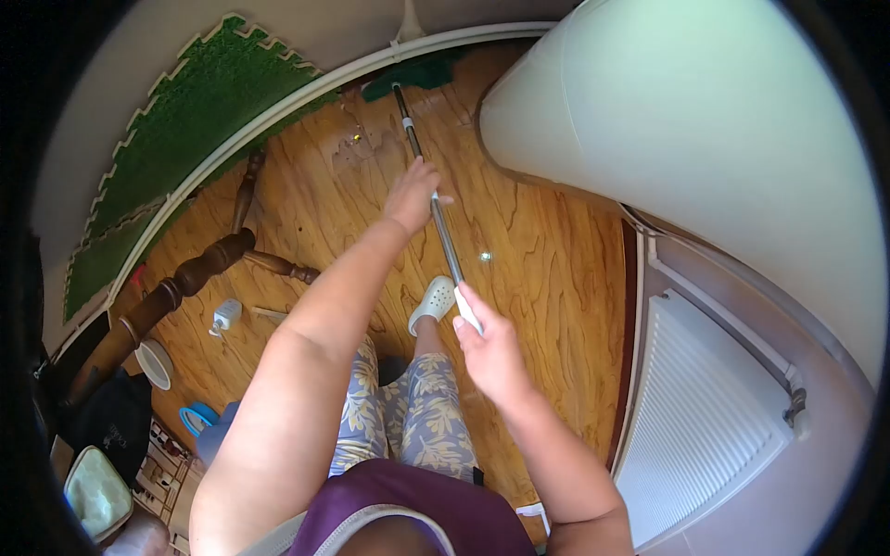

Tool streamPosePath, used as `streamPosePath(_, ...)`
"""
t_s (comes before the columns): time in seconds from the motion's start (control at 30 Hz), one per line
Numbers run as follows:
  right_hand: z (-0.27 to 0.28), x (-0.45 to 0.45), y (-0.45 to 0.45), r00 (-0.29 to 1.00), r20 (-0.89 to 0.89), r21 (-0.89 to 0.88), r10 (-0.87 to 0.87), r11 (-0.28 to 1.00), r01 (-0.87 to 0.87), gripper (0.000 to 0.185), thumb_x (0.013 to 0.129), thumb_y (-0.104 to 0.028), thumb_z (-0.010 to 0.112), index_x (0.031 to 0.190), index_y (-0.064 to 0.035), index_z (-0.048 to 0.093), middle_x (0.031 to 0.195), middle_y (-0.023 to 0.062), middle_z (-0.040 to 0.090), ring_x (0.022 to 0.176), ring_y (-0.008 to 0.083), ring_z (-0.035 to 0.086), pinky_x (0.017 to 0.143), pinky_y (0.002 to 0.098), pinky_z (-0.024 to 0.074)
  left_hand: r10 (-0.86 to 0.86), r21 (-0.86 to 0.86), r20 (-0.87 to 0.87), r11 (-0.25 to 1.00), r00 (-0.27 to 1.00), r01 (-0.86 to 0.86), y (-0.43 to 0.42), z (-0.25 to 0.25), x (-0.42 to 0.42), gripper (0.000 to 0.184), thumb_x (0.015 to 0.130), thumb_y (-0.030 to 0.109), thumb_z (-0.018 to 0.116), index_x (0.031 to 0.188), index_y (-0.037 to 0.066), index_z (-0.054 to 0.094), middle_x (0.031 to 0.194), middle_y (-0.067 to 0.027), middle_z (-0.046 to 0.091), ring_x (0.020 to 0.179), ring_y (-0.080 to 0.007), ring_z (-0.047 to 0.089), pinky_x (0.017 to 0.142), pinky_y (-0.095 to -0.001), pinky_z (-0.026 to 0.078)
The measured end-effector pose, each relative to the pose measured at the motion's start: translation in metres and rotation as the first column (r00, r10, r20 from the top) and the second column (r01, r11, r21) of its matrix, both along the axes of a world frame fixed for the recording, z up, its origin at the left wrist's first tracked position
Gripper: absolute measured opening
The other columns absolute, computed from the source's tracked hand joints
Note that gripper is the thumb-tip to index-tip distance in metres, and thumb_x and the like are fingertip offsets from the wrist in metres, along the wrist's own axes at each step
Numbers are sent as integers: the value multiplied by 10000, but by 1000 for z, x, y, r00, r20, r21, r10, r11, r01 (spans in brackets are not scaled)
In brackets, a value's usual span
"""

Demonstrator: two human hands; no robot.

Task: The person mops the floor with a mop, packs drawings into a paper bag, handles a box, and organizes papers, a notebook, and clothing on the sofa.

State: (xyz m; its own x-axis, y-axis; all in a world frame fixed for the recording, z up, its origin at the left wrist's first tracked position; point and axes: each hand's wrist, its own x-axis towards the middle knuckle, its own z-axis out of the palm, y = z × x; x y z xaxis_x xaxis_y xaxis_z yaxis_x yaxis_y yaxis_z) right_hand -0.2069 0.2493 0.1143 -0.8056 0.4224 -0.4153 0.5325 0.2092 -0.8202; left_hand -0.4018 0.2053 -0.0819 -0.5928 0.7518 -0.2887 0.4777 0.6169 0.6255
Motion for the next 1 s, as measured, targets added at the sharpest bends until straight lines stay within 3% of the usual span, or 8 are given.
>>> streamPosePath(0.13,16,31,-26,943,331,-218,-18,971,95,439,935,-80,478,1368,-67,405,635,107,429,577,139,435,581,285,423,-112,-23,-7,993,994,112,-33,-11,52,228,794,204,657,935,32,610,1259,-165,506,1341,-340,293,1082,-478,277)
streamPosePath(0.23,35,93,-40,846,528,-273,77,958,83,433,937,-78,471,1365,-57,415,733,107,551,636,128,485,629,280,442,-223,-54,40,973,974,225,-61,0,111,196,750,197,674,867,49,622,1209,-180,525,1320,-368,315,1068,-467,304)
streamPosePath(0.43,5,103,-58,931,355,-236,-78,957,170,453,934,-90,483,1365,14,388,968,112,590,833,121,543,774,251,445,-376,-128,-35,921,926,369,-61,5,83,227,740,257,687,840,63,625,1097,-187,547,1287,-407,341,1041,-459,329)
streamPosePath(0.53,-23,52,-52,922,343,-315,-179,903,292,479,931,-92,484,1384,-3,359,934,150,618,772,154,558,752,284,461,-309,-140,-89,945,947,295,-47,-17,24,241,750,253,685,856,48,615,1130,-165,545,1303,-366,341,1040,-458,329)
streamPosePath(0.6,-13,2,-56,891,454,-247,-17,958,144,506,927,-98,485,1400,-17,326,828,195,611,682,192,564,685,310,472,-258,-131,-57,960,965,249,-58,-24,4,245,754,247,684,865,41,611,1151,-158,543,1310,-351,338,1039,-460,332)
streamPosePath(0.73,-30,27,-91,969,245,-167,3,985,39,525,925,-111,487,1412,-38,303,711,209,536,595,210,539,588,303,453,-179,-38,-13,983,984,179,-95,-25,12,181,762,178,661,890,59,615,1184,-162,526,1338,-342,296,1040,-494,310)
streamPosePath(0.8,-5,49,-89,873,471,-303,129,953,23,517,928,-107,489,1411,-46,316,758,194,572,623,175,542,615,287,458,-165,-93,67,981,984,171,-120,-19,49,148,767,154,644,881,68,608,1193,-170,515,1339,-350,293,1055,-477,304)
streamPosePath(1.0,-1,87,-107,925,377,-337,47,937,90,508,926,-87,506,1407,-58,343,724,79,524,641,103,491,595,281,436,-260,-167,81,948,962,270,-146,15,60,131,760,145,600,872,83,627,1125,-170,543,1307,-358,335,1072,-468,288)
